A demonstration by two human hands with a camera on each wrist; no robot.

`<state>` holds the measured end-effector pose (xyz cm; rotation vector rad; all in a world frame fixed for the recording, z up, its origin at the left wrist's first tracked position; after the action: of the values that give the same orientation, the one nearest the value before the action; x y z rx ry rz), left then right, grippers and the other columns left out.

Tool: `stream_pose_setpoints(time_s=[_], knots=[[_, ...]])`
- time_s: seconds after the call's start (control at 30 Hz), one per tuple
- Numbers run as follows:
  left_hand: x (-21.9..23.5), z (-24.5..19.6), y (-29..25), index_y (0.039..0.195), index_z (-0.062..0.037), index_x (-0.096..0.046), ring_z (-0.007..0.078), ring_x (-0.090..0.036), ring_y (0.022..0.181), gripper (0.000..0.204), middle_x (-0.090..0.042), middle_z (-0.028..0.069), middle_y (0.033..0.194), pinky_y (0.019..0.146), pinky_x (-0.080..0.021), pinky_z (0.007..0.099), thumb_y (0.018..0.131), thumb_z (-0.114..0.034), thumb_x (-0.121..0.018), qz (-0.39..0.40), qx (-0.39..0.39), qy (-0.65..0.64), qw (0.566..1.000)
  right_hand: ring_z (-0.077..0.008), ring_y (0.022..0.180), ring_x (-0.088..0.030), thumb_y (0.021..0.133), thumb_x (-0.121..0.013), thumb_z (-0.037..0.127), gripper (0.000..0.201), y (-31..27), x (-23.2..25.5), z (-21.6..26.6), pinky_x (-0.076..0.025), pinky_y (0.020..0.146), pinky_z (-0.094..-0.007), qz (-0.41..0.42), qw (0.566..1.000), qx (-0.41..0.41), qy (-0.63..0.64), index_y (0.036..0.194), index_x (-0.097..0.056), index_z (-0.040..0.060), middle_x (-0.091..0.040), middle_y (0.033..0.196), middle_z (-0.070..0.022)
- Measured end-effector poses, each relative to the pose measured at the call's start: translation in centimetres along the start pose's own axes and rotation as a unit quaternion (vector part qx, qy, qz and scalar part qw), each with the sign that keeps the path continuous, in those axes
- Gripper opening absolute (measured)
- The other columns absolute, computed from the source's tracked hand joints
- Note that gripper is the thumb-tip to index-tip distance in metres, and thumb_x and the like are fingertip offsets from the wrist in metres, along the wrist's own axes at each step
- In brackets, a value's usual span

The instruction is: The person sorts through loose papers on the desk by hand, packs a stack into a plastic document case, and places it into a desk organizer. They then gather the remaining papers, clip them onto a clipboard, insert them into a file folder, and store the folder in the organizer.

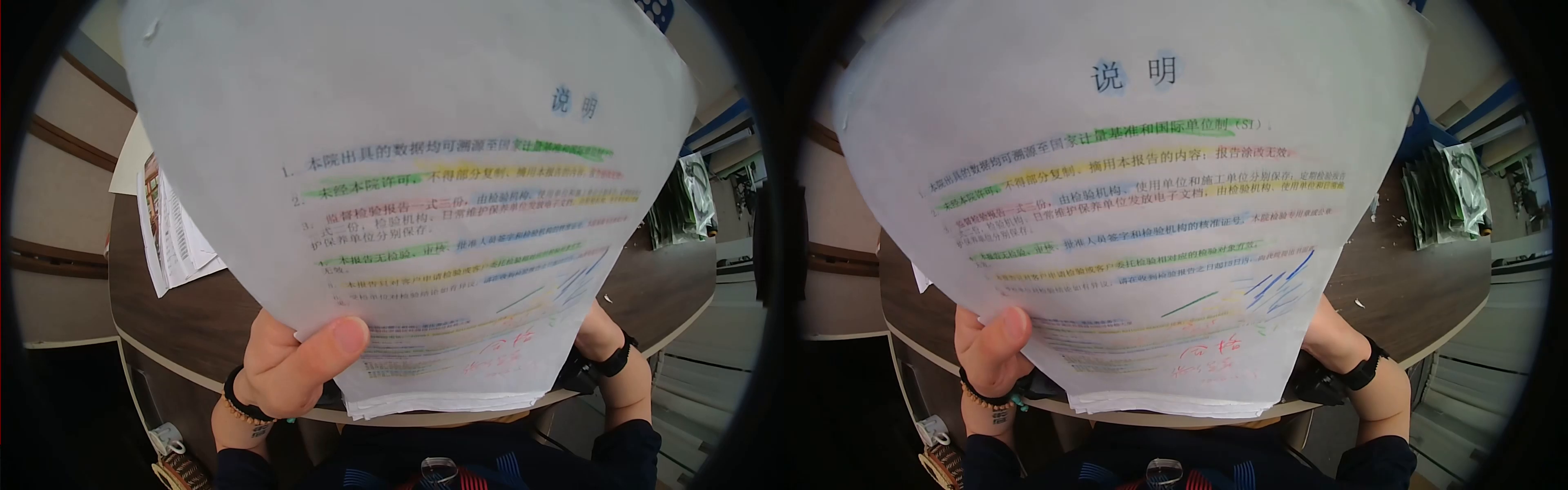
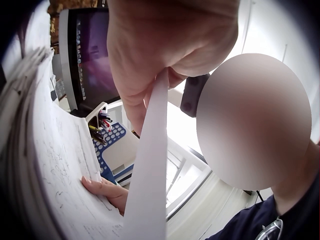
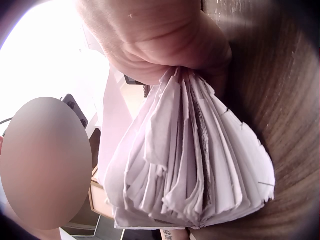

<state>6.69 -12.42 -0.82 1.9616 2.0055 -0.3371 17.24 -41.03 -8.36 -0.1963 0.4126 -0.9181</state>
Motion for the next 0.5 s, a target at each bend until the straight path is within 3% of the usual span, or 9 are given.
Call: stream_pose_setpoints(time_s=[0.5], knots=[[0.34,0.04,-0.29,0.133,0.0014,-0.047,0.0218,-0.054,0.116,0.047,-0.057,0.0145,0.129,0.098,-0.042,0.0368,0.088,0.001,-0.059,0.009,0.020,-0.018,1.000,-0.0199,0.106,-0.061,0.084,-0.071,0.006,0.052,0.58,-0.41,-0.21,-0.053,0.086,-0.0337,-0.017,1.000,-0.013,0.003,0.130,-0.049,-0.0026,-0.060,0.122,-0.0142]])
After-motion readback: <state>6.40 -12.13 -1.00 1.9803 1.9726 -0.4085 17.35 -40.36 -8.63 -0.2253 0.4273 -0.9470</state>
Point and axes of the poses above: each hand's wrist, its own y-axis towards the middle knuckle, its own x-axis out of the back of the hand, z = x × y, the point moved 1 cm from there along y, towards the middle knuckle
